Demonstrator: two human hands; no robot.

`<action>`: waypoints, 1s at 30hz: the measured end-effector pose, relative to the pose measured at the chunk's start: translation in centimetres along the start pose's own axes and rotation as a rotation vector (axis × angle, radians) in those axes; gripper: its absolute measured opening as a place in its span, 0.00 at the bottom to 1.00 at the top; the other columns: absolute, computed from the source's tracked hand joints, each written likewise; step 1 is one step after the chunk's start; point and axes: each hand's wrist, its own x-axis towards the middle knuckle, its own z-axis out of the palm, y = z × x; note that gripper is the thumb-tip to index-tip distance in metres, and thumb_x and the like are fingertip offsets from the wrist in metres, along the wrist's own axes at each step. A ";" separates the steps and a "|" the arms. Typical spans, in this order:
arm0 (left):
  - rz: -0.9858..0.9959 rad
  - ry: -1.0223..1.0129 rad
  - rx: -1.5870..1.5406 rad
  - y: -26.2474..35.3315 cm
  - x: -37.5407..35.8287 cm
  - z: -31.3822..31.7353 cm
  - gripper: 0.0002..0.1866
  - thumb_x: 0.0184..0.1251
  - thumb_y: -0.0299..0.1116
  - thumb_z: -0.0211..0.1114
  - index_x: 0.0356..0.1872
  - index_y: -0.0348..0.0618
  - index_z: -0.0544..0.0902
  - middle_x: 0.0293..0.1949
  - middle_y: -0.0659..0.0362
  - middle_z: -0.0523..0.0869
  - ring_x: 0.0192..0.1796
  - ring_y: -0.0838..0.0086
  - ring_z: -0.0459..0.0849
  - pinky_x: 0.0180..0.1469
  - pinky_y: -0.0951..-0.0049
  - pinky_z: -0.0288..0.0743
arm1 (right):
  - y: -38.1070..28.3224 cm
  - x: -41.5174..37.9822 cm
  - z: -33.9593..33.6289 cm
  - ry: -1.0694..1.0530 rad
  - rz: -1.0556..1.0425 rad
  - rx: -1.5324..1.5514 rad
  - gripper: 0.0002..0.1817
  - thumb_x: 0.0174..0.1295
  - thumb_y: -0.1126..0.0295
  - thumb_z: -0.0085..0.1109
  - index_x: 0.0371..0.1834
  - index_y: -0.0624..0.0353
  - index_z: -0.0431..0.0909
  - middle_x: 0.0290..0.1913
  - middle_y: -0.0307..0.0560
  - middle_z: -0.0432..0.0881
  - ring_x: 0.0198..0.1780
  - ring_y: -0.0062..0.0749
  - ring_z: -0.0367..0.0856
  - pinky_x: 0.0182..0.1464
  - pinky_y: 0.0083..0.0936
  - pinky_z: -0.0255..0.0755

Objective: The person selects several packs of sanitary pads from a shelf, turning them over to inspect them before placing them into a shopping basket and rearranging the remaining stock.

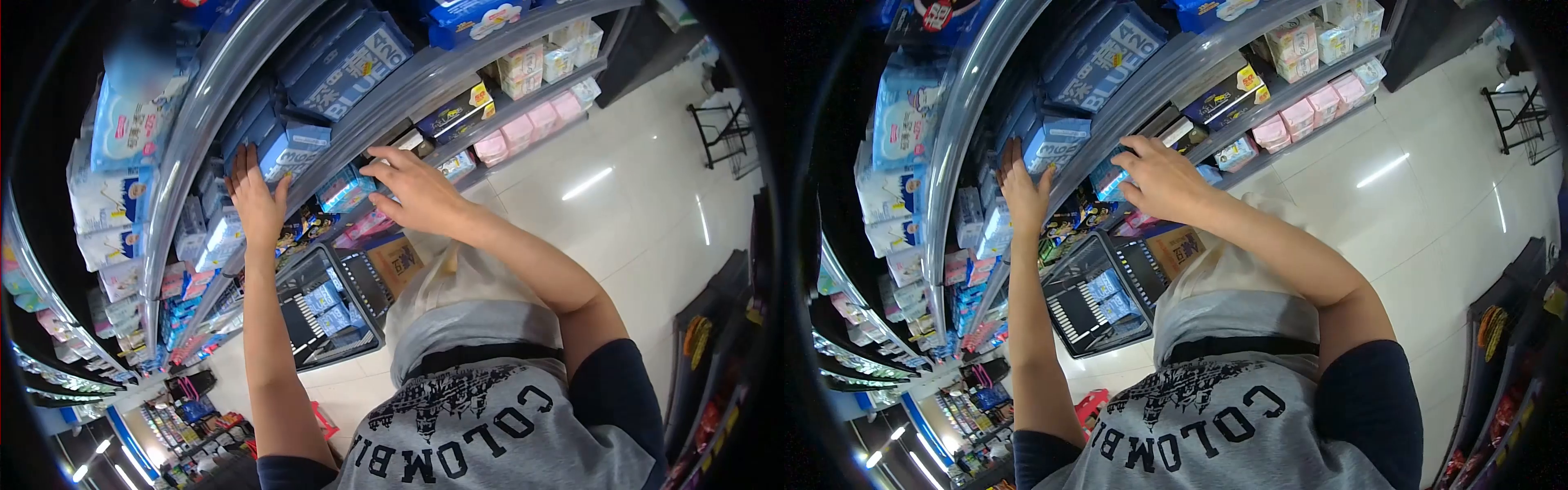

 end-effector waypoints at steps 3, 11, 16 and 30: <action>-0.008 -0.012 0.005 -0.2 0.1 0.0 0.40 0.48 0.36 0.69 0.63 0.43 0.59 0.64 0.51 0.62 0.67 0.58 0.58 0.66 0.48 0.48 | 0.1 0.0 0.0 0.012 0.004 0.000 0.19 0.55 0.66 0.56 0.48 0.65 0.74 0.58 0.56 0.67 0.57 0.49 0.68 0.57 0.36 0.66; -0.001 0.006 0.007 0.6 -0.1 -0.6 0.43 0.47 0.37 0.70 0.64 0.38 0.56 0.63 0.48 0.62 0.67 0.56 0.58 0.66 0.48 0.47 | 1.1 -0.3 0.3 -0.055 0.035 -0.031 0.19 0.55 0.66 0.55 0.49 0.63 0.74 0.59 0.54 0.66 0.58 0.48 0.68 0.58 0.35 0.65; -0.057 0.128 -0.136 1.2 -3.9 -1.3 0.44 0.46 0.33 0.69 0.65 0.35 0.55 0.64 0.44 0.60 0.68 0.50 0.55 0.67 0.47 0.44 | 1.4 -0.6 0.5 -0.138 0.048 -0.095 0.21 0.55 0.67 0.56 0.54 0.57 0.70 0.60 0.53 0.66 0.58 0.49 0.68 0.57 0.35 0.65; -1.240 0.182 -0.238 -1.0 -34.0 2.2 0.30 0.49 0.21 0.59 0.58 0.35 0.64 0.55 0.44 0.70 0.58 0.51 0.68 0.61 0.58 0.59 | 9.8 -6.0 2.5 -0.678 0.230 -0.515 0.19 0.51 0.67 0.58 0.47 0.63 0.72 0.49 0.58 0.73 0.51 0.52 0.72 0.53 0.38 0.68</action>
